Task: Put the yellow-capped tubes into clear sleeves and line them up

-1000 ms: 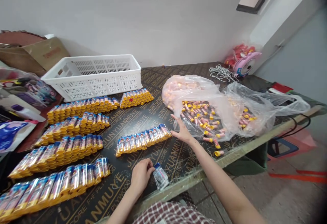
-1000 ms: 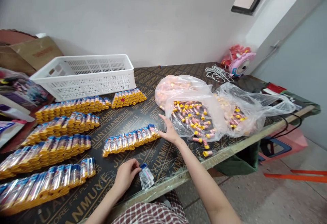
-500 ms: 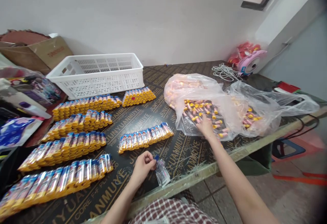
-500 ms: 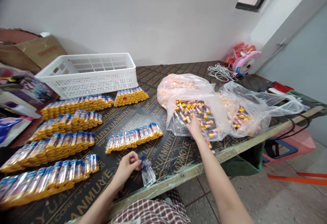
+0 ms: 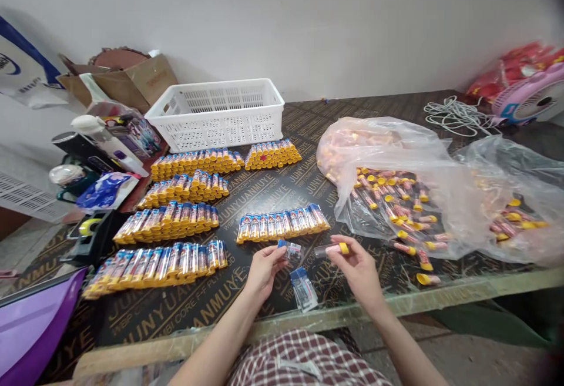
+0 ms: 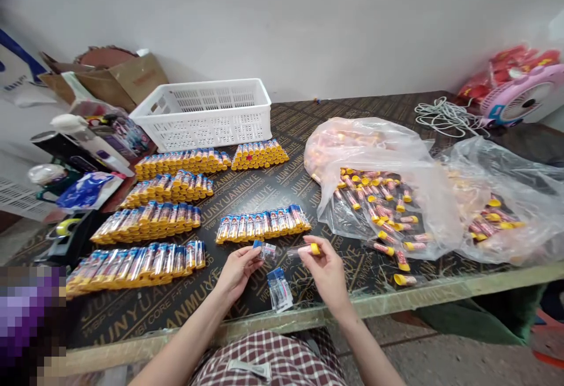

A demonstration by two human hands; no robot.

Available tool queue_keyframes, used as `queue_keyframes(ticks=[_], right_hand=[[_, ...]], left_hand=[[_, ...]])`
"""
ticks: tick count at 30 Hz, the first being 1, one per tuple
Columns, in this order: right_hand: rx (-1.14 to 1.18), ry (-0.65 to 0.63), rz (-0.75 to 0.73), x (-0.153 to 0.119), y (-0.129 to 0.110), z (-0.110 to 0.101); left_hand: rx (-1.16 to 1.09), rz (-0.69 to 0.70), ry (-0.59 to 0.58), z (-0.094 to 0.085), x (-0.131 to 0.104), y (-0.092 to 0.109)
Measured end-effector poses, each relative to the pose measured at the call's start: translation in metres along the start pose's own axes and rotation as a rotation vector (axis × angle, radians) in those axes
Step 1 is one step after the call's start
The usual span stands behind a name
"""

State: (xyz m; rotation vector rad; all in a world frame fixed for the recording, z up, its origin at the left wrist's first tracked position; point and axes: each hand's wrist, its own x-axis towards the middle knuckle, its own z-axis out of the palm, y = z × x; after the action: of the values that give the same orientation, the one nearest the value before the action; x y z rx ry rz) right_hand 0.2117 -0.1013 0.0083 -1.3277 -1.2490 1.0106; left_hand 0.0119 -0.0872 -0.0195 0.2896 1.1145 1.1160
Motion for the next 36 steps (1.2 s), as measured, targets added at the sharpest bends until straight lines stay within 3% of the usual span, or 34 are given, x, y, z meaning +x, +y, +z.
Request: queue_keyframes(ticks=[6,11,15,20,24,30,33,36], right_hand=[[-0.337,0.045,-0.415,-0.026,-0.002,0.015],[-0.414,0.082,-0.55,-0.027,0.001,0.021],[-0.393,0.023,-0.556,-0.028,0.004,0.025],[-0.3,-0.174,-0.434,-0.033,0.007,0.029],[-0.258,-0.305,-0.419,-0.032,0.012,0.03],[-0.317,-0.298,-0.472,-0.021,0.009,0.027],[-0.262,-0.422,-0.452,-0.016,0.004,0.024],[-0.181,-0.53,-0.419,-0.014,0.003,0.023]], left_hand=[[-0.048,0.021,0.073,-0.003,0.0,0.004],[-0.029,0.027,0.061,-0.003,-0.002,0.003],[0.032,0.072,0.051,-0.003,-0.003,0.0],[0.044,0.171,-0.032,0.002,-0.008,0.0],[0.028,0.117,-0.136,0.007,-0.015,0.006],[0.173,-0.032,-0.339,0.013,-0.026,0.012],[0.221,-0.094,-0.429,0.015,-0.03,0.01],[0.232,-0.122,-0.446,0.015,-0.031,0.008]])
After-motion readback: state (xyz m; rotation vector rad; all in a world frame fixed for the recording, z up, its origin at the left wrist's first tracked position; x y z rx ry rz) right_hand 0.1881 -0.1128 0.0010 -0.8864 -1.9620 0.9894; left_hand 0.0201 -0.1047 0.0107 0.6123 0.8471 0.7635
